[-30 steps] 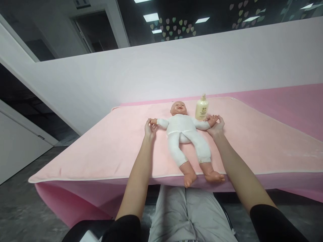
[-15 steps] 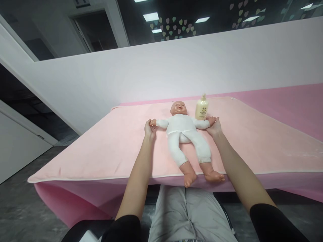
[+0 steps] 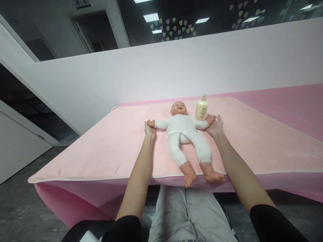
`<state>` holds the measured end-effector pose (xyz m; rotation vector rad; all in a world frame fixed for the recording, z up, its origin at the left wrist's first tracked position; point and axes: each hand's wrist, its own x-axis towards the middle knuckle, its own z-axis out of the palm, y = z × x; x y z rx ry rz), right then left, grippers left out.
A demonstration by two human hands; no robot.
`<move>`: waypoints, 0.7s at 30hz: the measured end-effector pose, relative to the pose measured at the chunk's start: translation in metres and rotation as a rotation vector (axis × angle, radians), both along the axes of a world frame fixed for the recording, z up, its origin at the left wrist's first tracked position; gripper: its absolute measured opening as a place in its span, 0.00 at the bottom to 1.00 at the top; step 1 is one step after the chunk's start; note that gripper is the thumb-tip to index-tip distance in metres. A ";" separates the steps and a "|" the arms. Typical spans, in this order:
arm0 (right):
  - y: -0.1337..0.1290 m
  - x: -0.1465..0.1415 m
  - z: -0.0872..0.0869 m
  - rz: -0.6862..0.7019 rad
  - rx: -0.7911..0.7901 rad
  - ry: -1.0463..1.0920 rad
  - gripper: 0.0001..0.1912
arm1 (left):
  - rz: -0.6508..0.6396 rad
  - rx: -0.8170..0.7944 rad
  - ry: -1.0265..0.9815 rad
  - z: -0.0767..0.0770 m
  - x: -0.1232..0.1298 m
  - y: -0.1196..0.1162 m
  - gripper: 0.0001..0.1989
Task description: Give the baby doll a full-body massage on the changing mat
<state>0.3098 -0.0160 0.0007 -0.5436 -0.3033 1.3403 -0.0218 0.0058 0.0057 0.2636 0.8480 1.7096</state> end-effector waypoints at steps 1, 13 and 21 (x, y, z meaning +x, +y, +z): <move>-0.002 -0.001 0.002 -0.005 0.006 -0.010 0.21 | -0.004 0.001 0.003 0.000 0.000 0.000 0.15; -0.005 -0.006 0.004 -0.060 0.091 -0.017 0.13 | -0.004 0.005 -0.011 -0.001 0.001 0.000 0.15; 0.003 -0.005 -0.001 -0.091 0.077 -0.026 0.13 | -0.011 -0.006 -0.015 0.001 0.001 0.000 0.15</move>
